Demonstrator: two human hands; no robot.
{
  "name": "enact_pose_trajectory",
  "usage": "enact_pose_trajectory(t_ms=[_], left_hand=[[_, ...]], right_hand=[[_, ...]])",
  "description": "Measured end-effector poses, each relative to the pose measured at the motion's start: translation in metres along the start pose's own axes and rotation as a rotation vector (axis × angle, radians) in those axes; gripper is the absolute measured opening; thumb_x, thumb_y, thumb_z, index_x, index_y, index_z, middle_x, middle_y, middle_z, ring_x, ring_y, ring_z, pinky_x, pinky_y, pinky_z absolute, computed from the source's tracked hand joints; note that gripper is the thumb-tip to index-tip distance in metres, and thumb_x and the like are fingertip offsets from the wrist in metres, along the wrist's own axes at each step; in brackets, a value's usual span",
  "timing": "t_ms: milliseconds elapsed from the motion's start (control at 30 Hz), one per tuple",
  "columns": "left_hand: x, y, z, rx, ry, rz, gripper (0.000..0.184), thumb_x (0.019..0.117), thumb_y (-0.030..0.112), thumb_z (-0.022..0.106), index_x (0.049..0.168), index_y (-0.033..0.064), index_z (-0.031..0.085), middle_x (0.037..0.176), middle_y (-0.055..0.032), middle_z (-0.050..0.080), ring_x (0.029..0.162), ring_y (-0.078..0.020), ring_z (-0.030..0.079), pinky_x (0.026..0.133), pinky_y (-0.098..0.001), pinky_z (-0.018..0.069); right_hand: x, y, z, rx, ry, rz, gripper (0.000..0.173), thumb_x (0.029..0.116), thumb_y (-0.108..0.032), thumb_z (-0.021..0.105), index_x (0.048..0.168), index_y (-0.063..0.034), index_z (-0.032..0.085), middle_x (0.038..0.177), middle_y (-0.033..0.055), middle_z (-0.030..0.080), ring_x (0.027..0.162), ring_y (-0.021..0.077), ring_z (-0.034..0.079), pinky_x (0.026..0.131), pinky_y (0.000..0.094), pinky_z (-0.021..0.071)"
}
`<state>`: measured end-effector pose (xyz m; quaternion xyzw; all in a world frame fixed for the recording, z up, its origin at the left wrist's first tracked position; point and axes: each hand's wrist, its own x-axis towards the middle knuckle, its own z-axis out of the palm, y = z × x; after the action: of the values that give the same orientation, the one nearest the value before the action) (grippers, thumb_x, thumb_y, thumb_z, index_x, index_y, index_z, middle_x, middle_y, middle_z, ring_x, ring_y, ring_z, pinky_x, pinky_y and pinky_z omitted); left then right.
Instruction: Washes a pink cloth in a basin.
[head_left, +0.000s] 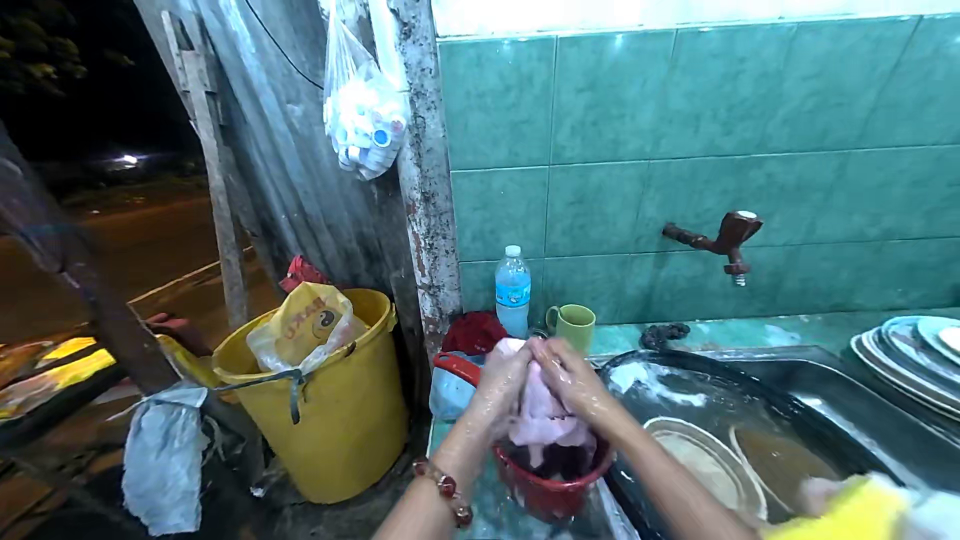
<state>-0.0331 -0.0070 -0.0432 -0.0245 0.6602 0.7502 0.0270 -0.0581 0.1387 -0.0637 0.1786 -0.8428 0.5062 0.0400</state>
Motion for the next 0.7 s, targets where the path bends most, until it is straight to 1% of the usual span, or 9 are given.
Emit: enact_pose_trajectory(t_ms=[100,200,267,333,433,533,600,633,700], left_hand=[[0.012,-0.005,-0.019,0.036,0.054,0.031,0.035,0.1023,0.033,0.063,0.114,0.0002,0.067,0.092,-0.0139,0.071,0.082,-0.0221,0.07,0.077,-0.0406,0.0589],[0.014,-0.034,0.006,-0.217,0.173,-0.026,0.047,0.1067,0.042,0.051,0.113,-0.0012,0.067,0.092,-0.0152,0.071,0.083,-0.0229,0.07,0.076,-0.0414,0.0597],[-0.009,-0.037,0.023,-0.264,0.156,-0.031,0.04,0.1122,0.03,0.035,0.127,0.0009,0.058,0.102,-0.0102,0.065,0.089,-0.0138,0.063,0.079,-0.0321,0.0539],[-0.046,-0.027,0.017,-0.199,0.045,-0.082,0.04,0.1135,0.02,0.024,0.142,0.0005,0.045,0.125,-0.0117,0.059,0.111,-0.0123,0.057,0.096,-0.0301,0.0484],[-0.026,-0.02,0.036,-0.365,0.192,-0.151,0.036,0.1126,0.025,0.033,0.122,0.0025,0.059,0.101,-0.0115,0.065,0.091,-0.019,0.063,0.078,-0.038,0.0538],[-0.019,-0.02,0.036,-0.456,0.166,-0.127,0.038,0.1131,0.027,0.029,0.117,0.0046,0.059,0.094,-0.0092,0.065,0.085,-0.0181,0.064,0.074,-0.0373,0.0548],[-0.033,-0.016,0.021,-0.387,0.084,-0.056,0.037,0.1125,0.021,0.027,0.125,0.001,0.056,0.103,-0.0101,0.063,0.092,-0.0159,0.061,0.083,-0.0348,0.0522],[-0.029,-0.013,0.019,-0.341,0.085,-0.061,0.037,0.1128,0.025,0.028,0.118,0.0041,0.058,0.094,-0.0062,0.063,0.085,-0.0125,0.062,0.076,-0.0314,0.0535],[-0.01,-0.006,0.011,-0.208,0.07,-0.104,0.047,0.1117,0.04,0.034,0.106,0.0046,0.064,0.083,-0.0075,0.065,0.074,-0.0159,0.064,0.067,-0.0345,0.0554]], right_hand=[[0.003,0.015,-0.03,0.206,-0.082,0.068,0.032,0.1015,-0.028,0.062,0.11,0.0012,0.071,0.117,0.0137,0.066,0.107,0.0216,0.063,0.095,0.0417,0.053],[-0.003,-0.022,0.003,0.561,0.311,0.097,0.023,0.1019,-0.022,0.062,0.093,-0.0012,0.068,0.078,0.0081,0.066,0.069,0.0168,0.063,0.065,0.0378,0.0549],[-0.009,-0.049,0.043,0.464,0.507,-0.1,0.032,0.0969,-0.022,0.067,0.071,-0.0058,0.059,0.056,-0.0002,0.054,0.049,0.009,0.052,0.048,0.0293,0.0462],[-0.007,-0.048,0.064,0.164,0.662,-0.3,0.029,0.0887,-0.019,0.068,0.061,-0.0099,0.063,0.058,-0.0037,0.055,0.053,0.0063,0.053,0.052,0.0276,0.047],[0.007,-0.021,0.052,-0.021,0.633,-0.18,0.02,0.0866,-0.012,0.067,0.067,-0.0065,0.066,0.062,0.0036,0.061,0.06,0.0187,0.061,0.058,0.0448,0.0514],[0.001,-0.033,0.054,-0.02,0.636,-0.135,0.02,0.0854,-0.007,0.067,0.066,-0.0034,0.063,0.059,0.0062,0.057,0.058,0.0199,0.059,0.057,0.0437,0.05],[-0.01,-0.043,0.063,0.004,0.662,-0.29,0.017,0.0825,-0.011,0.065,0.066,-0.0065,0.066,0.059,0.0007,0.059,0.057,0.0097,0.059,0.056,0.031,0.0516],[-0.013,-0.042,0.06,0.036,0.612,-0.282,0.019,0.0865,-0.015,0.065,0.069,-0.0065,0.066,0.062,0.0004,0.059,0.059,0.0088,0.059,0.057,0.0296,0.0514],[-0.008,-0.029,0.034,-0.002,0.322,-0.076,0.031,0.1028,-0.032,0.058,0.096,-0.0024,0.066,0.086,0.0129,0.065,0.081,0.0242,0.065,0.075,0.0458,0.0545]])
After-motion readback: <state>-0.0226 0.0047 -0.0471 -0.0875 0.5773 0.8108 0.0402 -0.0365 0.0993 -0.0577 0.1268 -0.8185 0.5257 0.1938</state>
